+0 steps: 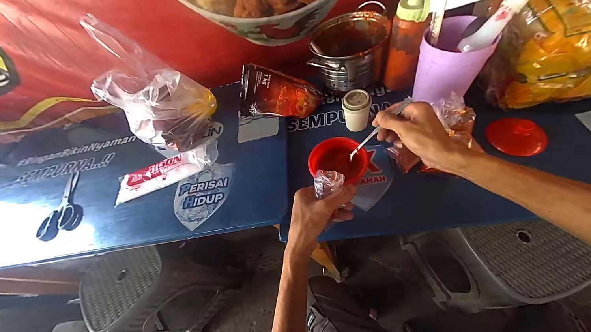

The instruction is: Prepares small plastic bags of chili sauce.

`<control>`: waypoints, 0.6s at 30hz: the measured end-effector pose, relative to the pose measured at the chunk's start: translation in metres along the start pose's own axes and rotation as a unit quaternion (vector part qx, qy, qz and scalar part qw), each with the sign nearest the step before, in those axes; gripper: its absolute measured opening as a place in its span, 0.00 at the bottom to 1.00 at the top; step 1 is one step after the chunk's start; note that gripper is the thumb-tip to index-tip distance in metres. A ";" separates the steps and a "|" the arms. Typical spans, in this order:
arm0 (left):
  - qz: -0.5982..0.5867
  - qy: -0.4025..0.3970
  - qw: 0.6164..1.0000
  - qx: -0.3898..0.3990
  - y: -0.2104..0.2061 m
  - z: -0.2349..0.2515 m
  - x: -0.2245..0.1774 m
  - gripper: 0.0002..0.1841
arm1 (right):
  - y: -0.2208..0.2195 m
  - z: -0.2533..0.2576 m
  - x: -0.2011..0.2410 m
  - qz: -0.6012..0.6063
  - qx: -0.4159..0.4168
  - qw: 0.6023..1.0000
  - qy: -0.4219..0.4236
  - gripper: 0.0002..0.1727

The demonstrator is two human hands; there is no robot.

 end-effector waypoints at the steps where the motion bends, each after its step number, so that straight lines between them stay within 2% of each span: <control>1: -0.001 0.000 1.000 0.000 0.000 0.000 0.000 0.06 | 0.001 0.002 -0.003 0.022 -0.010 0.999 -0.023 0.14; 8: 0.000 -0.001 1.000 0.003 0.000 0.001 0.000 0.05 | 0.007 0.013 0.015 0.079 -0.031 0.996 -0.031 0.11; 13: -0.004 0.001 1.000 0.001 0.000 0.000 0.001 0.05 | 0.000 0.003 0.045 0.071 0.004 0.997 0.005 0.11; 16: -0.010 -0.005 1.000 0.001 0.001 0.000 0.001 0.05 | -0.011 -0.010 0.070 0.036 0.068 0.991 0.107 0.11; 18: -0.013 -0.010 1.000 0.005 0.000 0.001 0.001 0.05 | -0.018 -0.019 0.095 0.000 0.102 0.966 0.236 0.10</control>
Point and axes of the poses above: each hand's wrist, its own z-axis towards the middle knuckle, its own y-axis out of the back of the hand, x = y × z, the point moved 10 cm from there along z, towards the middle knuckle, and after that the axes turned 8 degrees about y, right-handed, at the moved point
